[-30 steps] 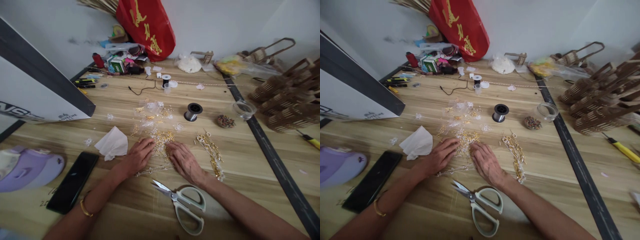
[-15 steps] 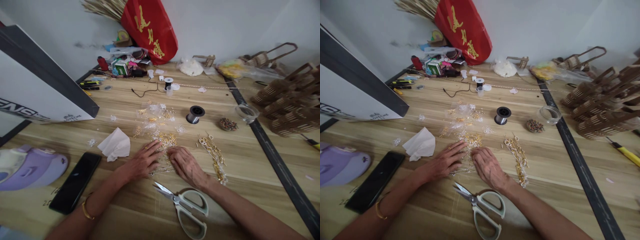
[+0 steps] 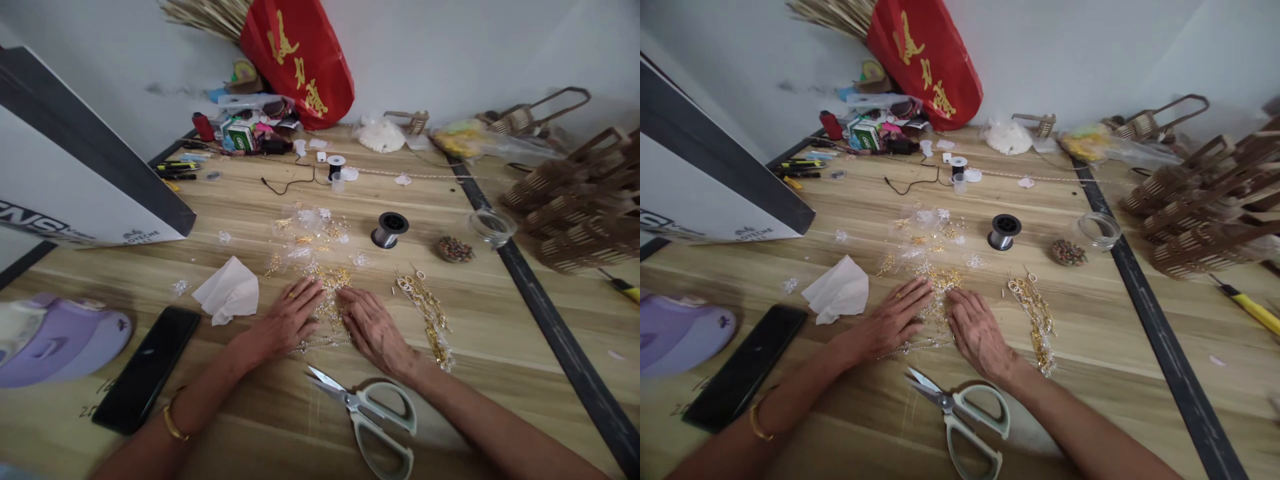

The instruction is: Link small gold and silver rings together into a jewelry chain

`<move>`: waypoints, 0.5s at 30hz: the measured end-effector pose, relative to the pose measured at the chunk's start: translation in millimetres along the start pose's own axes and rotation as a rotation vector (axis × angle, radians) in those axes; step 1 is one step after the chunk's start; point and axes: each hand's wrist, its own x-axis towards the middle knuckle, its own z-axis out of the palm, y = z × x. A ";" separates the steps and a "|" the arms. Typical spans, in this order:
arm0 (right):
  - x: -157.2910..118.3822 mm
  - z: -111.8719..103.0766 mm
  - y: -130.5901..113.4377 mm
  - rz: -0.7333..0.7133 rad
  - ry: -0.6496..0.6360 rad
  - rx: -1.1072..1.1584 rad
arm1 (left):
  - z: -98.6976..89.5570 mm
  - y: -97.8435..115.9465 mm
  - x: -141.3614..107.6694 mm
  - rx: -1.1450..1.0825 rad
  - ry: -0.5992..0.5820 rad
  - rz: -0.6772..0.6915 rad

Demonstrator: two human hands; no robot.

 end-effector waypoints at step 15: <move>0.1 -0.4 0.5 0.035 0.016 0.013 | -6.0 3.2 3.4 -0.049 0.043 0.013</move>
